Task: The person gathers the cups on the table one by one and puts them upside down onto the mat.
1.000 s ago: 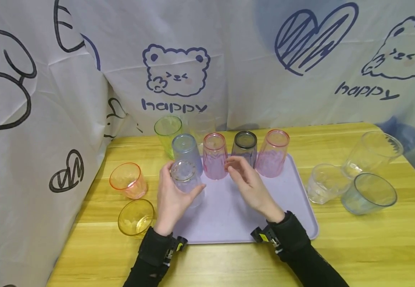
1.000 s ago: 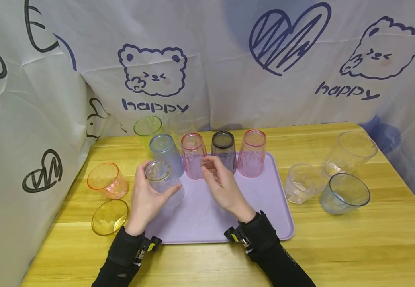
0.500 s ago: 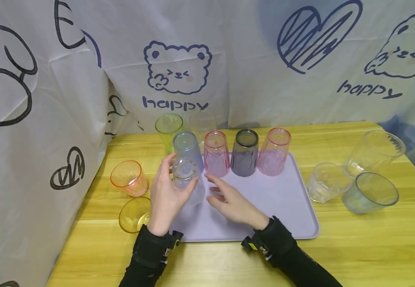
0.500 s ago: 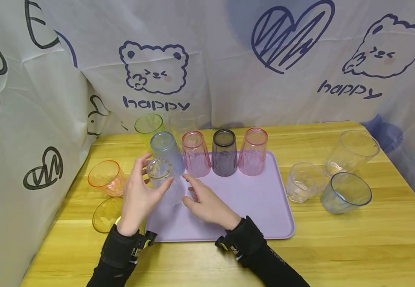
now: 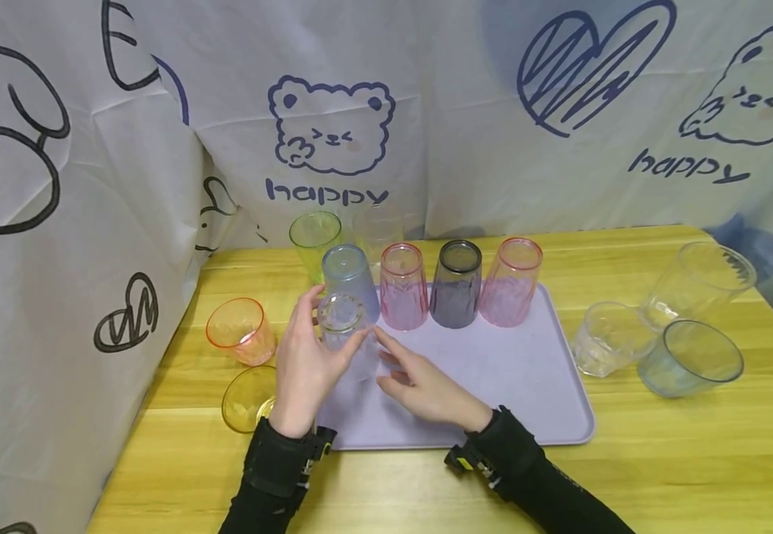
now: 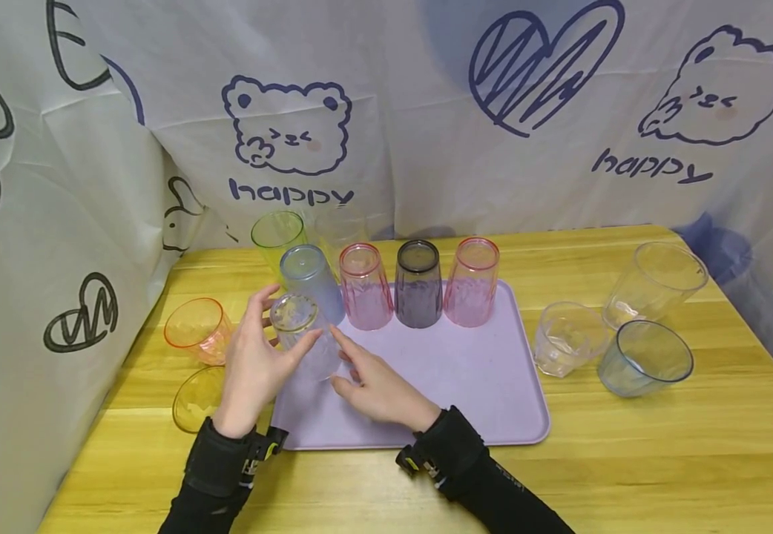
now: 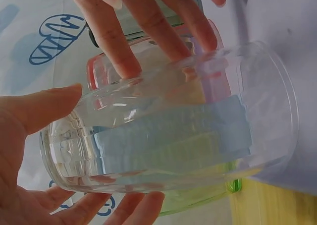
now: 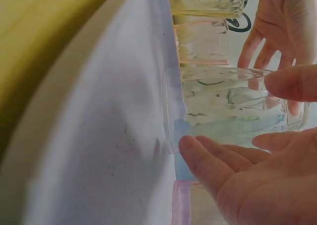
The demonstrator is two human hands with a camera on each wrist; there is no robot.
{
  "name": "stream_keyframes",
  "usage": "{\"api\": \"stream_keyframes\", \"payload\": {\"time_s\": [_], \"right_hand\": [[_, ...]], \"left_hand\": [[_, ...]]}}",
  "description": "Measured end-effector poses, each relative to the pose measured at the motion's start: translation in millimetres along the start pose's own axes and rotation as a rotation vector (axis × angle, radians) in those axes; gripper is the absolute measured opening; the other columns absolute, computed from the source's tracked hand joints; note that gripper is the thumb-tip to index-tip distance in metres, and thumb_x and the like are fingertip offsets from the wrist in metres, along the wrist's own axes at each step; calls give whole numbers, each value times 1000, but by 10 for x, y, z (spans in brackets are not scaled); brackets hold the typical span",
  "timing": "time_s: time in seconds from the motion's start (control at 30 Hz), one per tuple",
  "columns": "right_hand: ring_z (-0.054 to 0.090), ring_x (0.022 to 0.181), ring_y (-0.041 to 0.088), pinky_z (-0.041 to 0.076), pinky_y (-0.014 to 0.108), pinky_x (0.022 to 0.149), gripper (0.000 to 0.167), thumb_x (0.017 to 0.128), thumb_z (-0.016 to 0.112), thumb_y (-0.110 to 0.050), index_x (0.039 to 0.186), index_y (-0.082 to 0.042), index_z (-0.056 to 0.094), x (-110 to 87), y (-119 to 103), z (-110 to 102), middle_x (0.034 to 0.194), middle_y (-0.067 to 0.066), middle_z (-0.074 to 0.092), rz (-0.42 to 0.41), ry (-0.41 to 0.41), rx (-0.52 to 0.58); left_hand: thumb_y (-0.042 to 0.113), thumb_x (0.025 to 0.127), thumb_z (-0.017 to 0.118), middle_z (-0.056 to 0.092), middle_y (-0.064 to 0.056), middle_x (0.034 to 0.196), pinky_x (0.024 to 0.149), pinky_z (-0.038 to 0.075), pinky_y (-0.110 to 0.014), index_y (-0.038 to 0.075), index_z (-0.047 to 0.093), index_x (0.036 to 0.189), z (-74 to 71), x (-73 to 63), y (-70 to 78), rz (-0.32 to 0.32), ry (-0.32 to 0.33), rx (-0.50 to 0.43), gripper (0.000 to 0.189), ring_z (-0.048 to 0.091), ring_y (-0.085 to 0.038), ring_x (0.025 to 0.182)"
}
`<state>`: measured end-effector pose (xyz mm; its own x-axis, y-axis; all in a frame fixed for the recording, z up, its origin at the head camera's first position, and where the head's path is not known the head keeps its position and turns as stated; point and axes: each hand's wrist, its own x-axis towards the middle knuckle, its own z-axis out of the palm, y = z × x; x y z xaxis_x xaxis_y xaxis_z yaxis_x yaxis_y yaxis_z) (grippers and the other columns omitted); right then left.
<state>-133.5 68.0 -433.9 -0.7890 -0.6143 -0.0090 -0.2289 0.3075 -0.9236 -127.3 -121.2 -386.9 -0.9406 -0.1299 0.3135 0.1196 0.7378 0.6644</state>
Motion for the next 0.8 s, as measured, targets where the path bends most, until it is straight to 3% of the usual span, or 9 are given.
{"api": "stream_keyframes", "payload": {"time_s": [0.33,0.63,0.8], "right_hand": [[42,145,42,43,50,115,70,101,55,-13,162,-13,20,2,14,-10,165,22,28,14,18,12],[53,135,43,47,53,111,63,98,55,-6,156,-8,32,13,1,-68,152,26,45,-45,136,31],[57,131,41,51,50,107,55,96,55,-1,149,-2,41,0,-4,-119,144,27,53,-95,234,52]], "left_hand": [[35,76,88,61,-16,131,85,56,-48,10,45,146,5,1,-23,7,4,12,86,64,-35,113],[35,73,89,60,-16,131,94,52,-48,5,53,140,-3,5,-25,115,98,-55,82,59,-33,115],[36,75,87,61,-15,129,98,50,-49,6,57,136,2,11,-11,142,134,-90,74,60,-33,117]]}}
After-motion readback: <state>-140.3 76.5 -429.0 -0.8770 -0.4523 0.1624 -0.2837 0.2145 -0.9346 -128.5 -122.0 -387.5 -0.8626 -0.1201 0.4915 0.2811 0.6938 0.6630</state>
